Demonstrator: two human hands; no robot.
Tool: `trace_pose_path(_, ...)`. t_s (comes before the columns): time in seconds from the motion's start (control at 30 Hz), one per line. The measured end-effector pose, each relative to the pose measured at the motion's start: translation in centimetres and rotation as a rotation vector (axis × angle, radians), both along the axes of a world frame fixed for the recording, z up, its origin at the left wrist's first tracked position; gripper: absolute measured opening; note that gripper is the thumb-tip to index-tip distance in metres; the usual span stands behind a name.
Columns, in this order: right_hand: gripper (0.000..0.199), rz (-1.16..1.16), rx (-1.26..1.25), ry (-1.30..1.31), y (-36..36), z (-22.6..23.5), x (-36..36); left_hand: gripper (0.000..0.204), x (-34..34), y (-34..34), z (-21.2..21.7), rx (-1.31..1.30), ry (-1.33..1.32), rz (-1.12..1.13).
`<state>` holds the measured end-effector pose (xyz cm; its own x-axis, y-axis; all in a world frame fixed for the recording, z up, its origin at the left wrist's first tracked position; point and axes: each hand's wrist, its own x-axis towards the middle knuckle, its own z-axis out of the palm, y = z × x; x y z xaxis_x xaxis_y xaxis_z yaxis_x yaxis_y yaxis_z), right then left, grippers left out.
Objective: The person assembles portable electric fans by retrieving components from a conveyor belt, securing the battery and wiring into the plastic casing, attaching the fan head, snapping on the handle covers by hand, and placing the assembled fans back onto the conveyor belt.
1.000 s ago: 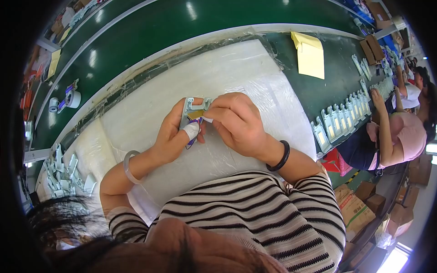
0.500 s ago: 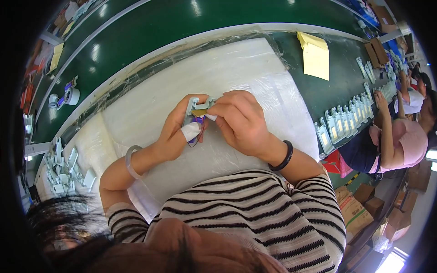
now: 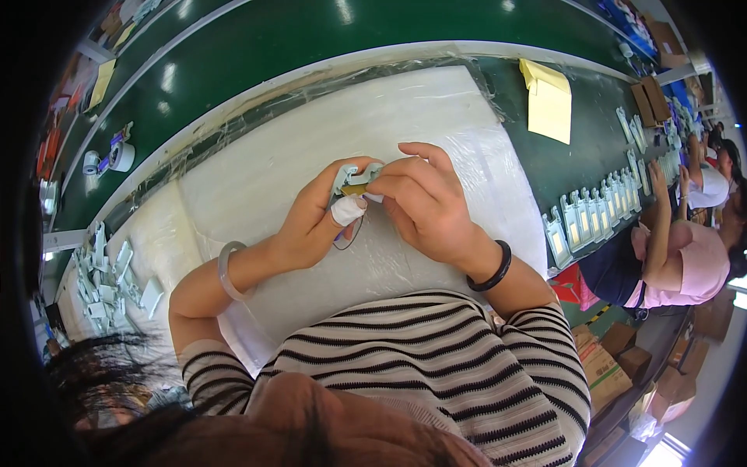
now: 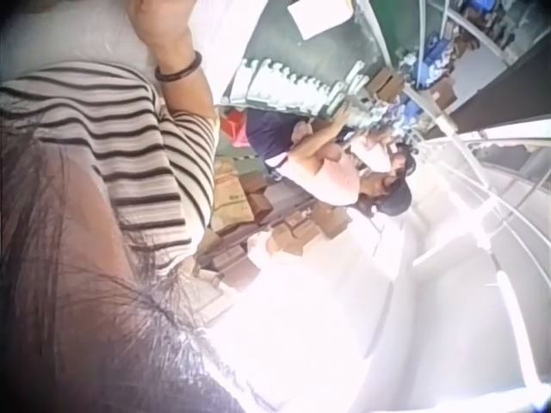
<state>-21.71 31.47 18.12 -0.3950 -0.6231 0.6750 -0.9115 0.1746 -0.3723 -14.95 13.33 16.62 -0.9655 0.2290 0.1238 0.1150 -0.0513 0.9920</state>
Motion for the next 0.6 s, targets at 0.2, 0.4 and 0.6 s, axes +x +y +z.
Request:
trace_pose_path(0.2, 0.032, 0.002, 0.011, 0.001, -0.3, 0.0, 0.0, 0.039, 0.1, -0.3, 0.3, -0.014, -0.056, 0.019)
trace_pose_path(0.4, 0.029, -0.012, 0.019, 0.014, -0.4, -0.1, 1.0, 0.036, 0.7, -0.2, 0.0, -0.088, -0.004, 0.069)
trace_pose_path(0.6, 0.029, -0.091, 0.025, 0.065, -0.5, 0.7, 1.7, 0.038, -0.7, 0.7, -1.5, -0.204, 0.191, 0.083)
